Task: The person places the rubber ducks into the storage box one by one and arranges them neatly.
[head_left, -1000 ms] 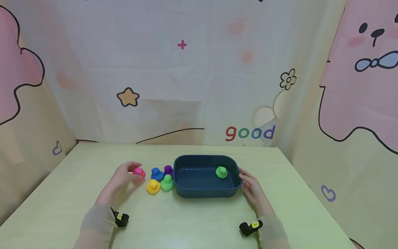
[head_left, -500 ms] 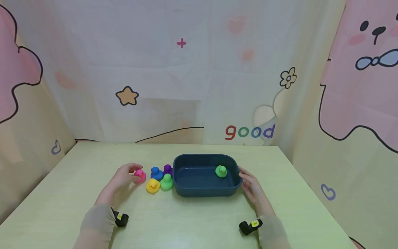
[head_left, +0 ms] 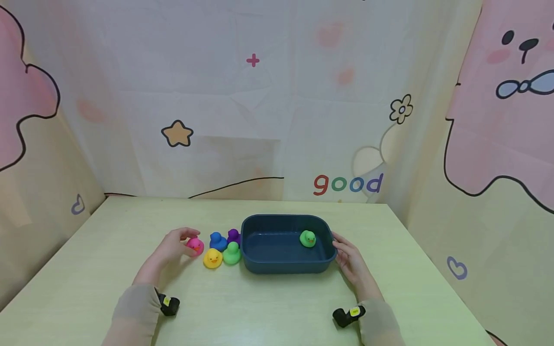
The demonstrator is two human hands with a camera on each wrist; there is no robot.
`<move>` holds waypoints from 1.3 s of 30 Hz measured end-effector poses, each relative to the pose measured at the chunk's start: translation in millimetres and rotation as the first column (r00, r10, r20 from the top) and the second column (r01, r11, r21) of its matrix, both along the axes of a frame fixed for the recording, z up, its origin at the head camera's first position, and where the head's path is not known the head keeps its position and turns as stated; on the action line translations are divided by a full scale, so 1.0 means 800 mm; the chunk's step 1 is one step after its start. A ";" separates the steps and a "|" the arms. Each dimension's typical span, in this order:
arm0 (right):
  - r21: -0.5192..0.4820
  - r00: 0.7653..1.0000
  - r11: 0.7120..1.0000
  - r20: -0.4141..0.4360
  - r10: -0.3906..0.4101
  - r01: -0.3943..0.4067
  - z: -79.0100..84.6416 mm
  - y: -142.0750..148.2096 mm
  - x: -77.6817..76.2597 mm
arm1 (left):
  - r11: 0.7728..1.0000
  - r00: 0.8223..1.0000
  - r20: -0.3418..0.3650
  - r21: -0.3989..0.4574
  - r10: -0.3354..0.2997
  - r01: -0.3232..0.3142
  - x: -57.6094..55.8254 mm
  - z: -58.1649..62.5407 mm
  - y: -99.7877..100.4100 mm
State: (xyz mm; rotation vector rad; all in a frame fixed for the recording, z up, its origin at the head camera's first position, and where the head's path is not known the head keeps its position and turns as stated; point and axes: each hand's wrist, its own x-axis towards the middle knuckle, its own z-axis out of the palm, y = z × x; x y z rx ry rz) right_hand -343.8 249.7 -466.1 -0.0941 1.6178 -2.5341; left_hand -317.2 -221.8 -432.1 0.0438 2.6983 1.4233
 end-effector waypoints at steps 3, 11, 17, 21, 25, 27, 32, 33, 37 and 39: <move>0.002 1.000 1.000 0.011 -0.004 0.004 0.001 -0.001 0.001 | 1.000 1.000 0.020 0.019 0.018 -0.018 0.000 0.000 -0.003; 0.005 0.999 1.000 0.034 -0.006 0.006 0.002 0.000 0.001 | 0.998 0.996 0.081 0.054 0.030 -0.034 0.000 -0.003 -0.003; 0.005 1.000 1.000 0.003 0.004 -0.004 0.000 0.001 0.001 | 0.986 0.986 0.144 0.129 0.085 -0.104 -0.001 -0.009 0.003; 0.001 1.000 1.000 -0.005 0.005 -0.005 -0.001 0.001 0.000 | 0.989 0.987 0.130 0.101 0.095 -0.109 -0.003 -0.014 0.004; -0.001 1.000 1.000 -0.004 0.004 -0.004 -0.001 0.002 0.000 | 0.993 0.989 0.112 0.053 0.095 -0.102 -0.004 -0.017 0.005; 0.002 1.000 1.000 -0.002 0.006 -0.006 -0.002 0.002 0.000 | 0.993 0.988 0.114 0.056 0.100 -0.107 -0.003 -0.018 0.005; -0.006 1.000 1.000 0.020 -0.006 0.007 0.000 0.001 0.000 | 0.986 0.987 0.117 0.112 0.114 -0.128 0.000 -0.015 0.007; -0.008 1.000 1.000 0.028 -0.006 0.006 0.000 0.001 0.000 | 0.981 0.985 0.126 0.138 0.120 -0.137 0.001 -0.014 0.007; -0.011 0.999 1.000 0.049 -0.019 0.020 0.003 -0.001 0.000 | 0.952 0.978 0.165 0.258 0.126 -0.167 0.002 -0.012 0.008; -0.013 0.998 1.000 0.057 -0.020 0.020 0.003 -0.001 0.001 | 0.940 0.975 0.181 0.294 0.126 -0.176 0.002 -0.012 0.008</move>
